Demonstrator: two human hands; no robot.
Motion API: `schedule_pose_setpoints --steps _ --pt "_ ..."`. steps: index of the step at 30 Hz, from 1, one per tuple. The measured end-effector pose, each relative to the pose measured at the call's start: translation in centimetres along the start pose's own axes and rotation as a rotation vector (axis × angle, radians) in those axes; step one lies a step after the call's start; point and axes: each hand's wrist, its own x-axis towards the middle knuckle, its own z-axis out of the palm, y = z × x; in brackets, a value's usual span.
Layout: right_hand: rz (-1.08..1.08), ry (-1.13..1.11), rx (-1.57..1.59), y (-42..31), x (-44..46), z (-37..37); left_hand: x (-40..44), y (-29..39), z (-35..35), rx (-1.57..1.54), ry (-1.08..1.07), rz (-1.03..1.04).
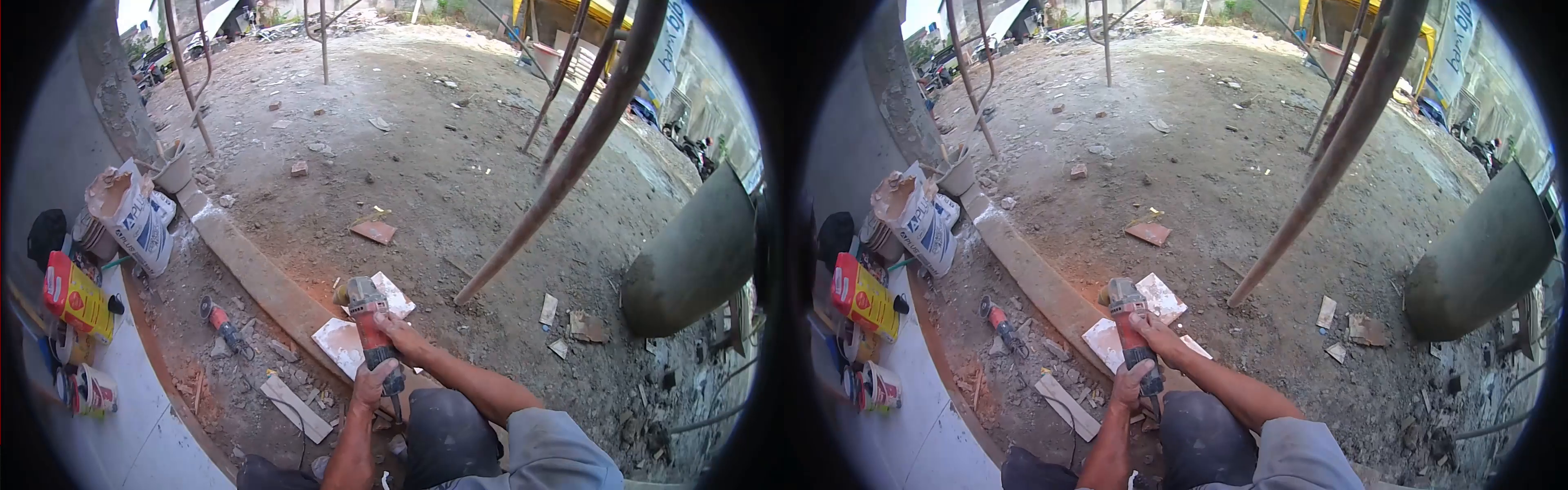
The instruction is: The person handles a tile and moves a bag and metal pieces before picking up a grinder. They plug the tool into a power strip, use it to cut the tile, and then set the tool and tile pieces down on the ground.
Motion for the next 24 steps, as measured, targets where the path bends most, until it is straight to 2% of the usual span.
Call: schedule_pose_setpoints --steps 2,3,4,5,7,8,10,13,16,17,18,20,22,24 --pt "-0.022 0.024 -0.293 -4.3 -2.3 1.2 0.6 -0.9 -0.6 0.061 -0.005 0.031" --pt "0.037 -0.056 -0.368 -6.4 -3.2 1.5 0.8 -1.1 -0.6 0.056 -0.016 0.038" --pt "-0.004 -0.096 -0.342 -4.0 -1.2 0.6 0.4 -0.6 0.2 0.065 -0.010 0.073" --pt "0.065 0.034 -0.393 -3.2 -0.6 0.5 0.9 -1.0 -0.1 0.042 -0.052 0.107" --pt "0.188 0.068 -0.550 -6.0 -1.4 1.4 1.4 -1.3 0.0 0.069 -0.034 0.133" --pt "0.196 0.103 -0.546 -5.7 -0.9 1.7 1.3 -1.0 0.3 0.066 -0.040 0.135" --pt "0.160 0.271 -0.736 -5.3 0.2 2.4 1.7 -0.6 0.8 0.060 -0.006 0.141" --pt "0.097 0.357 -0.801 -5.3 0.6 3.3 2.5 -0.5 0.2 0.065 0.011 0.169" --pt "0.122 0.397 -0.770 -5.7 0.9 4.4 3.9 -1.5 -1.8 0.049 0.011 0.124" --pt "0.101 0.397 -0.781 -5.4 1.0 4.6 4.0 -1.5 -2.6 0.071 -0.052 0.131" --pt "0.080 0.396 -0.792 -5.0 1.0 4.9 4.3 -2.0 -2.9 0.010 -0.028 0.138" --pt "0.036 0.348 -0.873 -4.8 0.4 5.2 4.5 -1.6 -3.5 0.111 -0.051 0.223" --pt "0.035 0.357 -0.954 -6.1 -1.3 5.7 4.0 -1.5 -4.1 0.020 -0.007 0.153" --pt "0.076 0.201 -1.045 -8.2 -2.5 5.5 3.5 -0.6 -4.0 0.040 -0.009 0.106"
